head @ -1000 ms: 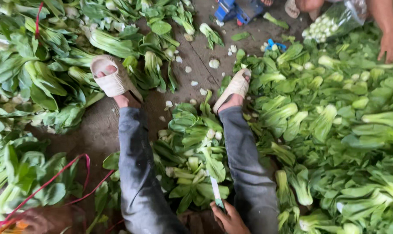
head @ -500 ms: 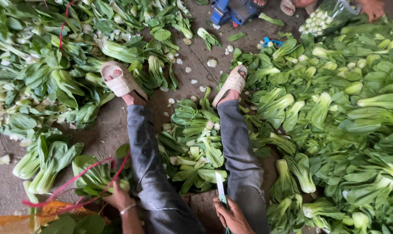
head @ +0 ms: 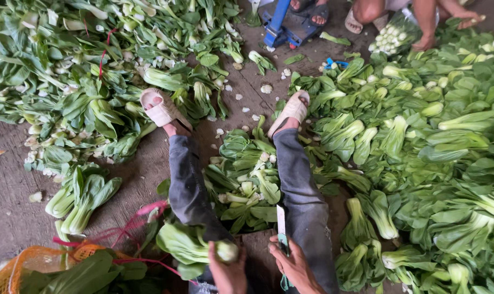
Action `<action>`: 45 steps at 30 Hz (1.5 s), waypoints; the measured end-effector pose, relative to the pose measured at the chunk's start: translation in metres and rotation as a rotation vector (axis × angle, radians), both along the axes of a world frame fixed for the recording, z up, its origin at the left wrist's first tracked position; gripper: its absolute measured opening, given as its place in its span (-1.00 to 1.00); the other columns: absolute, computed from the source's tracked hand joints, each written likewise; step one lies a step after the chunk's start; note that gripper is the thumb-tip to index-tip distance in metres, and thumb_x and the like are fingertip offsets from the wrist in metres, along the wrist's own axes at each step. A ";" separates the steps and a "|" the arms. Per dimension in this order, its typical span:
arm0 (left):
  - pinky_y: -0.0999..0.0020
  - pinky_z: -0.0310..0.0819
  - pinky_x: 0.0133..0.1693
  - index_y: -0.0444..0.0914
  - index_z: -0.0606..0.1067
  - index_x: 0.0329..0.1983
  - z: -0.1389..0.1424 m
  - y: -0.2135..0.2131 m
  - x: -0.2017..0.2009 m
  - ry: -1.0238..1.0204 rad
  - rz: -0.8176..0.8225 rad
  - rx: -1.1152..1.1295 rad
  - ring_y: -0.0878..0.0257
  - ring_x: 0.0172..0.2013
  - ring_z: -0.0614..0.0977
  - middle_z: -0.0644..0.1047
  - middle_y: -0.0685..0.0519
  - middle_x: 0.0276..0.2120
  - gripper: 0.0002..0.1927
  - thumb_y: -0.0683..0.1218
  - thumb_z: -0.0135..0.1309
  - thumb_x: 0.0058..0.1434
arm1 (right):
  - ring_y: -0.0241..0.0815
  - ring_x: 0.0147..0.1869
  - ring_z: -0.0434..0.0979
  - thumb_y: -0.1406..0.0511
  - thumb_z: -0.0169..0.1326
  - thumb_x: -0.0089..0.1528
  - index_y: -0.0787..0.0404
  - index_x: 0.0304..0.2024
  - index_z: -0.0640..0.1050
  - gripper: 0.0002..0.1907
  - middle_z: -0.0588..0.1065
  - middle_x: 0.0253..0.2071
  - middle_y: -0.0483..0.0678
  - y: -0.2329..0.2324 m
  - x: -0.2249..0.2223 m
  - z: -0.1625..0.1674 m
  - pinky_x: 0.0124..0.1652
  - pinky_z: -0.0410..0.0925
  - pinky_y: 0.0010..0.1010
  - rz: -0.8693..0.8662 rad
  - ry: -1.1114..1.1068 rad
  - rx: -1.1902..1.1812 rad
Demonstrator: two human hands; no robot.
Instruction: The person sits on the floor among piles of leafy green vegetables and uses a small knife to trim the root ends off bok choy one at a time, tossing trimmed heads into an orange mesh sack beside them and discarding cut roots onto the floor.
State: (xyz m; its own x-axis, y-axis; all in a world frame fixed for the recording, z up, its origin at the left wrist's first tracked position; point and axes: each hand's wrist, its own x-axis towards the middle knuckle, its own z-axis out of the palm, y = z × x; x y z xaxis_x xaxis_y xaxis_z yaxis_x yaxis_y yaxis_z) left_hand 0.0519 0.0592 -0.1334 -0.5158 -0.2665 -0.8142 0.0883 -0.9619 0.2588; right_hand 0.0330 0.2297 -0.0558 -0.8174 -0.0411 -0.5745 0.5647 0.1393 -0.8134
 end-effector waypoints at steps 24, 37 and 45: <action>0.05 0.45 0.02 -0.28 0.29 0.18 -0.008 0.095 0.043 -0.389 -0.934 -0.934 -0.10 0.01 0.54 0.47 -0.24 0.04 -0.32 0.02 0.30 0.07 | -0.36 -0.62 0.23 0.14 0.27 0.14 0.06 0.02 0.56 -0.58 0.35 -0.61 -0.18 0.069 0.014 -0.037 -0.62 0.14 -0.47 -0.350 -0.004 0.212; -0.08 0.38 0.11 -0.17 0.29 0.18 -0.024 0.087 0.060 -0.439 -1.079 -1.122 -0.27 0.09 0.47 0.39 -0.28 0.07 -0.21 0.16 0.38 -0.04 | -0.42 -0.50 0.23 0.21 0.21 0.30 0.10 0.00 0.45 -0.71 0.37 -0.34 -0.20 0.109 -0.047 0.041 -0.49 0.15 -0.51 -0.781 0.545 -0.212; -0.07 0.30 0.14 -0.28 0.27 0.22 -0.041 0.070 0.052 -0.419 -0.936 -1.343 -0.29 0.08 0.44 0.41 -0.29 0.04 -0.33 0.08 0.20 0.12 | -0.37 -0.29 0.49 0.23 0.14 0.26 0.04 0.07 0.44 -0.67 0.50 -0.16 -0.20 0.117 -0.039 0.066 -0.41 0.28 -0.49 -0.855 0.523 -0.195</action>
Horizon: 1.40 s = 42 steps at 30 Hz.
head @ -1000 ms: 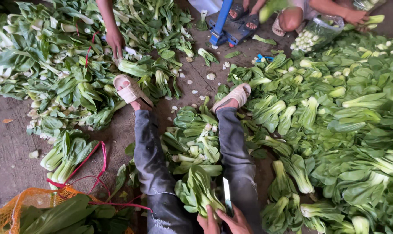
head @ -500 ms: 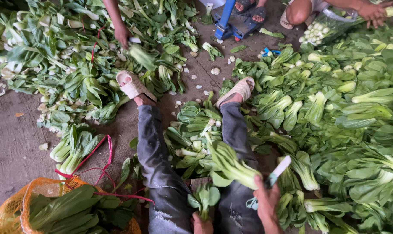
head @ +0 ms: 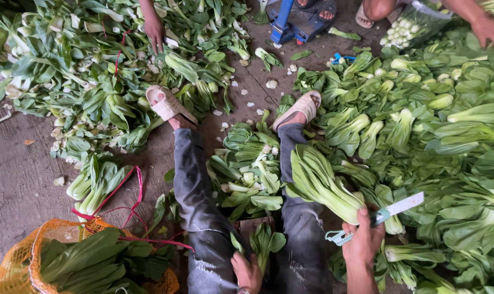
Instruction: The person sits on the floor among piles of leafy green vegetables and uses a small knife to trim the root ends off bok choy one at a time, tossing trimmed heads into an orange mesh sack beside them and discarding cut roots onto the floor.
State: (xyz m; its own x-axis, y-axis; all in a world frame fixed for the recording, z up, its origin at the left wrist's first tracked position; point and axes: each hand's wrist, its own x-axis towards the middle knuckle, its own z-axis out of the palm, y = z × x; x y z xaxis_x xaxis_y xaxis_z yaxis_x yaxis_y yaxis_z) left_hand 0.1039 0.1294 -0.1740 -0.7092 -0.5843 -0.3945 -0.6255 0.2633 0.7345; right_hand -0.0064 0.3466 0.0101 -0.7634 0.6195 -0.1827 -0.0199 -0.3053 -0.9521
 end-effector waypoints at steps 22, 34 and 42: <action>0.23 0.62 -0.01 -0.28 0.44 0.17 0.177 -0.061 -0.113 0.651 -0.698 0.259 0.09 -0.09 0.76 0.68 -0.06 -0.13 -0.20 0.19 0.45 -0.04 | -0.10 -0.31 0.55 0.18 -0.19 0.49 0.30 -0.01 0.34 -0.71 0.52 -0.40 -0.04 -0.035 -0.006 0.028 -0.20 0.37 -0.29 0.868 0.104 0.998; 0.11 0.49 0.01 -0.24 0.50 0.06 0.164 -0.076 -0.108 0.712 -0.657 -0.043 -0.07 -0.08 0.64 0.65 -0.07 -0.10 -0.25 -0.01 0.51 -0.24 | 0.10 -0.48 0.58 0.07 0.23 0.23 0.29 -0.19 0.45 -0.57 0.53 -0.53 0.09 -0.067 -0.003 0.088 -0.46 0.41 -0.15 1.009 0.334 1.492; 0.11 0.39 -0.04 -0.23 0.45 0.02 0.162 -0.068 -0.100 0.788 -0.530 -0.240 -0.02 -0.13 0.62 0.60 -0.02 -0.17 -0.24 0.05 0.55 -0.24 | 0.11 -0.47 0.62 0.06 0.23 0.24 0.33 -0.19 0.46 -0.54 0.55 -0.53 0.12 -0.086 -0.001 0.085 -0.46 0.45 -0.16 1.000 0.242 1.451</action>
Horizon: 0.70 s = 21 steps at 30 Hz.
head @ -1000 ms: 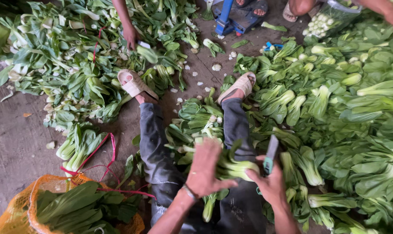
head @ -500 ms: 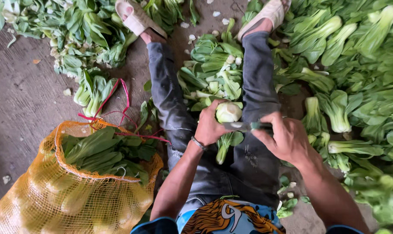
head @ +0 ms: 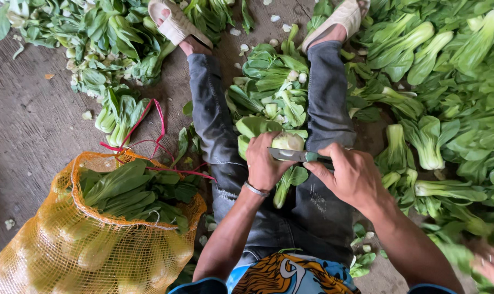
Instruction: The person sits on the floor among piles of leafy green vegetables and uses a small knife to trim the root ends off bok choy one at a time, tossing trimmed heads into an orange mesh sack beside them and discarding cut roots onto the floor.
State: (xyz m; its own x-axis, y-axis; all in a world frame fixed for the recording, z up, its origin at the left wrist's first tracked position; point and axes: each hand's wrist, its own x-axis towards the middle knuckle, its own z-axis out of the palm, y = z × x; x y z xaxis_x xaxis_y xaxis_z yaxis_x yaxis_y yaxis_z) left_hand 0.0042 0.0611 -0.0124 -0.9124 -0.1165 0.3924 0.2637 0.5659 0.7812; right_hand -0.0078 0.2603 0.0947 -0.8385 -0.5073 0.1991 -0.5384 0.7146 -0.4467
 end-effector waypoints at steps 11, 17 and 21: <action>0.14 0.29 -0.14 -0.25 0.41 -0.01 0.003 -0.008 0.009 0.299 0.066 -0.145 0.06 -0.25 0.55 0.54 0.01 -0.23 -0.29 0.03 0.50 -0.18 | 0.02 -0.57 0.56 0.07 0.25 0.21 0.29 -0.29 0.49 -0.59 0.56 -0.54 0.08 0.002 0.005 -0.009 -0.55 0.38 -0.22 0.035 0.019 0.034; 0.15 0.37 -0.05 -0.23 0.39 0.01 0.011 -0.009 0.016 0.366 0.035 -0.066 0.04 -0.16 0.58 0.56 0.02 -0.14 -0.33 0.00 0.51 -0.08 | 0.03 -0.39 0.57 0.10 0.16 0.42 0.29 -0.12 0.48 -0.64 0.56 -0.40 0.15 0.041 -0.055 -0.025 -0.39 0.42 -0.13 -0.274 -0.048 0.111; 0.10 0.38 -0.09 -0.24 0.41 -0.02 0.006 -0.007 0.005 0.153 0.053 -0.098 0.00 -0.20 0.61 0.57 0.01 -0.22 -0.21 0.18 0.54 -0.21 | -0.08 -0.37 0.61 0.08 0.13 0.34 0.28 -0.09 0.47 -0.62 0.61 -0.38 0.12 0.043 -0.041 -0.047 -0.33 0.45 -0.09 -0.323 -0.275 -0.102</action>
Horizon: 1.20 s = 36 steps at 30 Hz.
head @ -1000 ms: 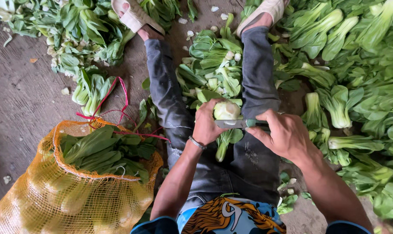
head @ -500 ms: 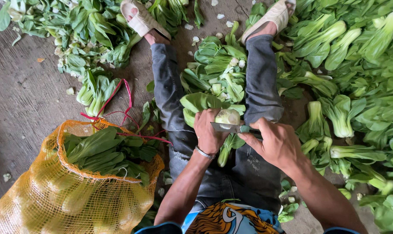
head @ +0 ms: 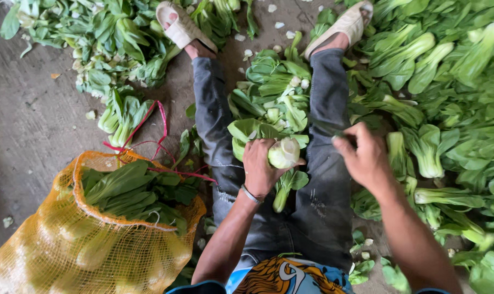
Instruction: The person sits on the floor among piles of leafy green vegetables and uses a small knife to trim the root ends off bok choy one at a time, tossing trimmed heads into an orange mesh sack beside them and discarding cut roots onto the floor.
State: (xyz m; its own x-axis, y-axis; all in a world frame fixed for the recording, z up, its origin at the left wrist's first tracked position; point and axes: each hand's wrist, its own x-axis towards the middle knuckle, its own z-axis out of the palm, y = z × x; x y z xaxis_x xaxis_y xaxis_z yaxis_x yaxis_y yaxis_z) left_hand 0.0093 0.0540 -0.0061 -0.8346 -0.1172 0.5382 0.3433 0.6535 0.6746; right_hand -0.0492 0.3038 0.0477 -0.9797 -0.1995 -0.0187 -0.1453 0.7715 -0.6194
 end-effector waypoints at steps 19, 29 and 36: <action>0.19 0.29 0.08 -0.27 0.45 0.17 -0.040 -0.007 0.007 0.131 -0.174 -0.184 0.13 0.10 0.57 0.55 -0.01 0.08 -0.36 -0.18 0.37 -0.03 | -0.44 -0.11 0.55 0.16 0.23 0.36 0.25 0.14 0.48 -0.58 0.55 -0.04 -0.12 -0.033 0.003 -0.041 -0.18 0.44 -0.56 -0.100 0.165 -0.416; 0.26 0.24 0.13 -0.18 0.61 0.09 -0.059 -0.012 0.003 0.176 -0.048 -0.220 0.31 0.19 0.56 0.63 0.15 0.08 -0.60 -0.08 0.29 0.15 | -0.05 0.12 0.61 0.18 0.45 0.01 0.26 0.12 0.49 -0.30 0.54 0.11 0.09 -0.051 0.053 -0.018 0.06 0.49 -0.29 0.429 0.235 -0.399; 0.24 0.50 0.02 -0.34 0.53 0.12 -0.053 -0.018 0.006 -0.051 -0.252 -0.037 0.08 -0.06 0.60 0.63 0.04 0.09 -0.39 -0.11 0.42 -0.02 | -0.02 -0.01 0.68 0.16 0.46 0.03 0.24 0.04 0.53 -0.39 0.57 0.06 0.10 -0.060 0.034 -0.008 -0.03 0.55 -0.33 0.460 0.344 -0.331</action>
